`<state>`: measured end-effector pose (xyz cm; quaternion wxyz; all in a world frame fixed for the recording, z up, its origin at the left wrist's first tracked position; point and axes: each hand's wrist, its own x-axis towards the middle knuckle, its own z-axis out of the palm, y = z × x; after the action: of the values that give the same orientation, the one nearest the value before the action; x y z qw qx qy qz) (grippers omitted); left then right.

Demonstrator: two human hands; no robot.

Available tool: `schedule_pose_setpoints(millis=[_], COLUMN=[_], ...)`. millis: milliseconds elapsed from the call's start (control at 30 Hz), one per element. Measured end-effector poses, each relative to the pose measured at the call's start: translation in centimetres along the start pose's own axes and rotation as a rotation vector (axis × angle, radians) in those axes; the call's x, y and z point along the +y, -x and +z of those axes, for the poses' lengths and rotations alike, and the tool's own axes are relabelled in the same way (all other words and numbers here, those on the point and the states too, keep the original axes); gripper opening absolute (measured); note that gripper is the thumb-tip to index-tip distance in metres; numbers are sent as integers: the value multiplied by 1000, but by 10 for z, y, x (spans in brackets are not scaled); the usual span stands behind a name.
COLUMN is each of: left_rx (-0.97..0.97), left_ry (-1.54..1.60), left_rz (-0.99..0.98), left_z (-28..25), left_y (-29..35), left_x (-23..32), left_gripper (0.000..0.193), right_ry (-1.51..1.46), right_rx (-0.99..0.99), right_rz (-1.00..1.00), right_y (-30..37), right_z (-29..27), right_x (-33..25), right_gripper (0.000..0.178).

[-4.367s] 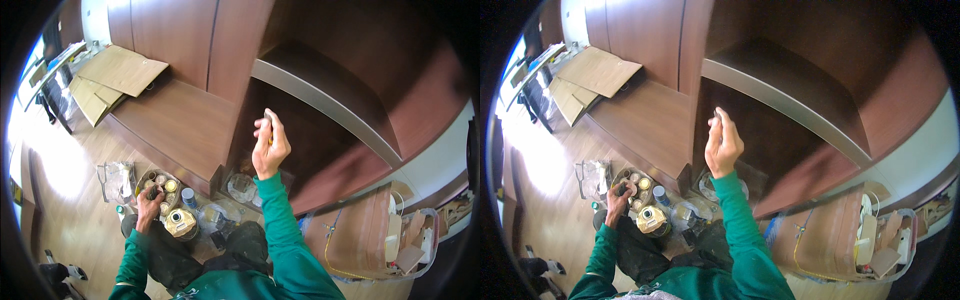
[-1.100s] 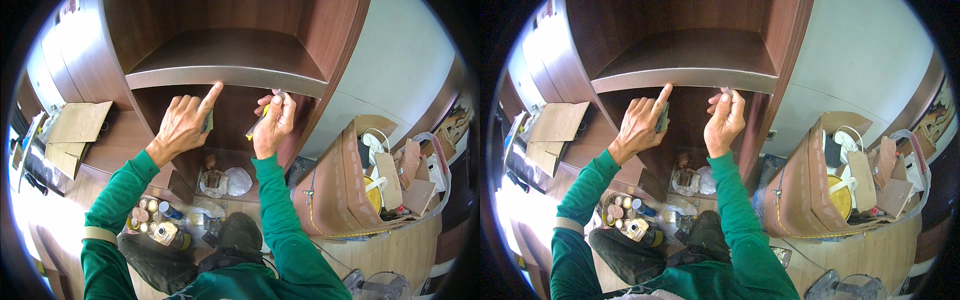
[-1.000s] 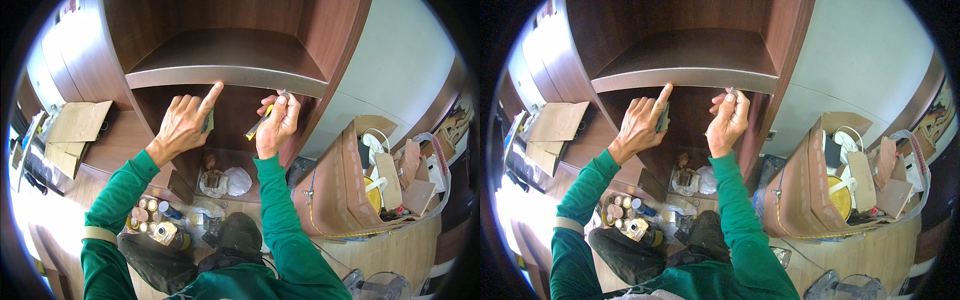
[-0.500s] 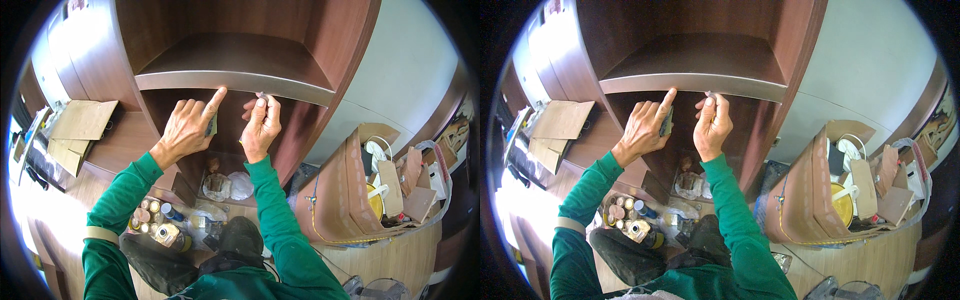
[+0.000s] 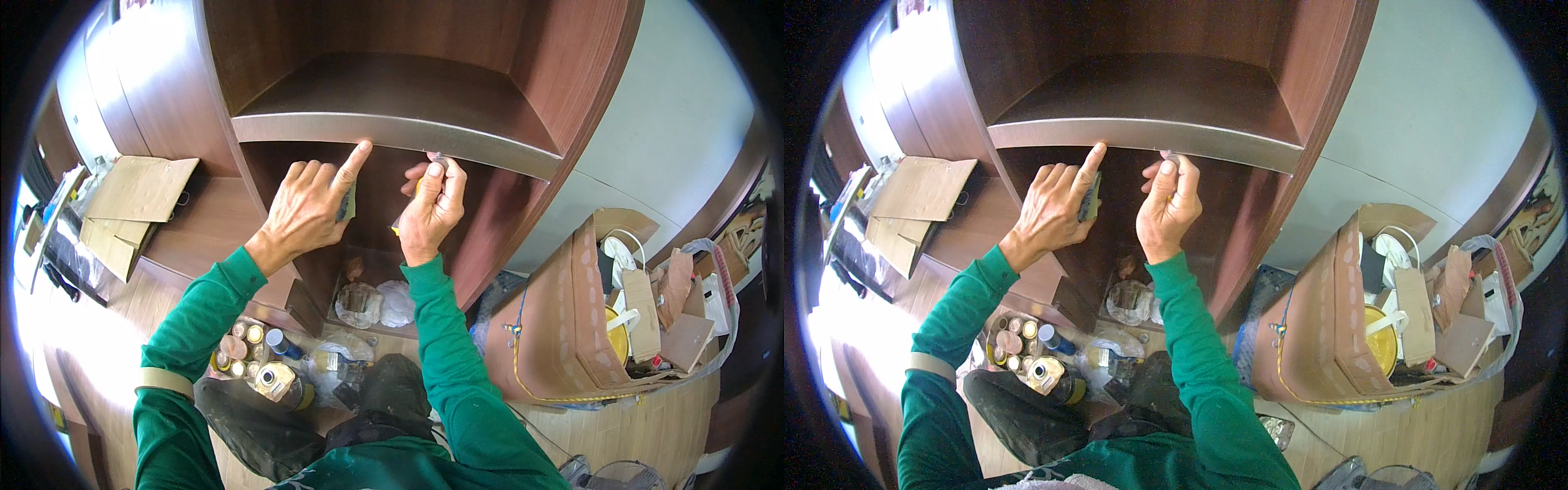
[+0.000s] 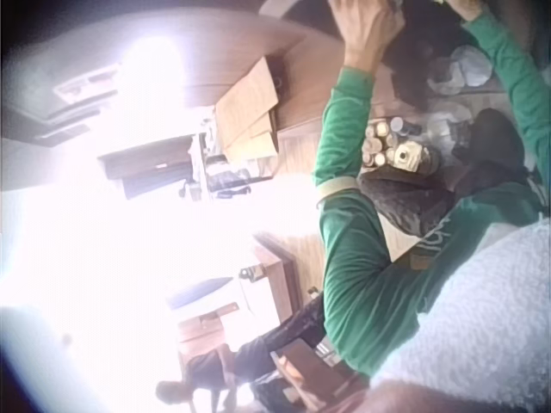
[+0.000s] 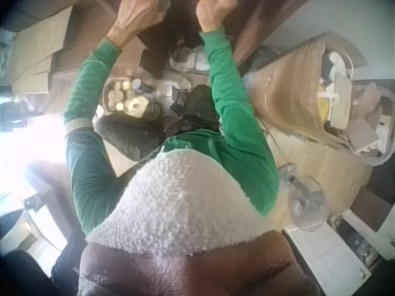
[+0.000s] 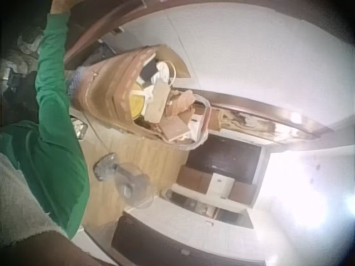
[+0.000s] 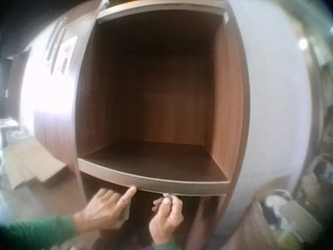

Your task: The person uses a utility knife to trim the edge of a wooden cabinet shelf. They repeatedly scrape and cut along the curved edge, occasionally pausing to adjust the blade or reposition their hands.

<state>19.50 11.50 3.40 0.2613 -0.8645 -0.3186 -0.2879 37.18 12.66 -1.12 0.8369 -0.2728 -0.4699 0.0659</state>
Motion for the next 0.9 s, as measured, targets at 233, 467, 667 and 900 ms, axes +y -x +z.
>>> schedule_pose_setpoints(millis=[233, 467, 667, 900], left_rx=[14, 2, 43, 33], left_ry=[11, 14, 61, 116], left_rz=[6, -2, 67, 129], left_z=[2, 1, 2, 24], left_y=[2, 3, 0, -43], left_x=[-2, -3, 9, 51], left_gripper=[110, 107, 104, 111], right_ry=[53, 17, 245, 641], right_rx=[-58, -162, -202, -246], right_rz=[-13, -19, 44, -110], right_y=[5, 14, 27, -19], right_z=[9, 15, -51, -89], right_x=[-1, 1, -28, -40], right_gripper=[21, 20, 44, 65])
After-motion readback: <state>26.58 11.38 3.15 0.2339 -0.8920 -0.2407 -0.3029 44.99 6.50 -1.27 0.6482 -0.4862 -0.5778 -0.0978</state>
